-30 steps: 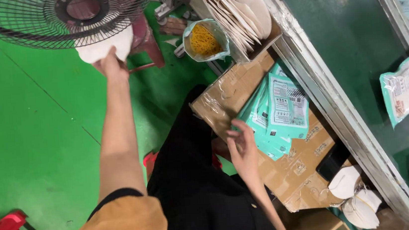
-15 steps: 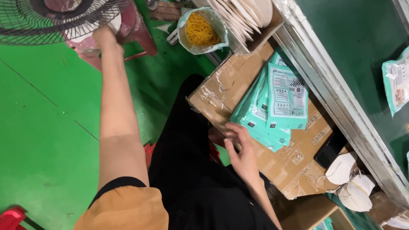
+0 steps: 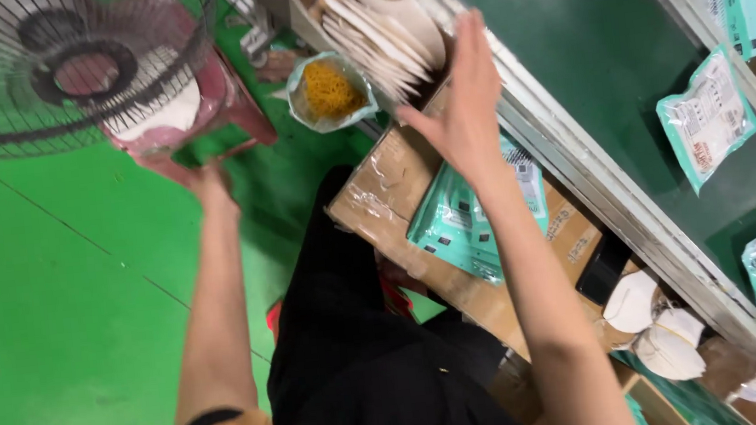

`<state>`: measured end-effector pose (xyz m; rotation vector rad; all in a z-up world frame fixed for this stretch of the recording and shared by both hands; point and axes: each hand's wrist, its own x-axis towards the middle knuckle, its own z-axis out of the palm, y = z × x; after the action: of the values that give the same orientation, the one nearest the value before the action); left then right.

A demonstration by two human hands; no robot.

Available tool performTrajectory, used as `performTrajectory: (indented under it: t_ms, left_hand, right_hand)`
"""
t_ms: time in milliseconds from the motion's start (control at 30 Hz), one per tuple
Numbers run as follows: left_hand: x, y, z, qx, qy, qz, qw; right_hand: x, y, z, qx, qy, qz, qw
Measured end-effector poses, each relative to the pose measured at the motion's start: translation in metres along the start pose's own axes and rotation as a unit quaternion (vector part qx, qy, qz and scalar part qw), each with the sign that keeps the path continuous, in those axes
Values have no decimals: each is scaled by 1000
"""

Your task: The recorder is placing individual face masks into plastic pouches and organizing the pouches for shipping.

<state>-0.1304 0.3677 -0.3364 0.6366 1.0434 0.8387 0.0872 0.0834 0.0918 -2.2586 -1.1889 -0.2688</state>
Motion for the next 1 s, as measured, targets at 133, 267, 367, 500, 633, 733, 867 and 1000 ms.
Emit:
performTrajectory:
  t_ms: [133,267,367,500,633,733,867,1000]
  left_hand:
    - [-67,-47,-33,89,-60,-38,993]
    - [-141,-23,-22,80,-71,-110,988]
    - [-167,3,-1,146,-113,-95,978]
    - [-191,53,53,219,-208,10,953]
    - [-241,109,121,207,-301,160,917]
    - [-318,174,186,124,-378,262,879]
    - [-362,168,229,130,-460,362,800]
    - [-407,116,243,196,-569,30,798]
  right_hand:
    - [32,25,26,-42,-42,-66,996]
    - [41,43,38,-68,-64,-90,992]
    - [46,34,37,-90,-98,-101,986]
    - [50,35,40,-46,-104,-101,988]
    - [48,28,11,5,-104,56,993]
    - [8,24,-17,256,72,121,957]
    - [-103,36,-44,406,159,130,891]
    - [-208,50,-77,418,175,295,841]
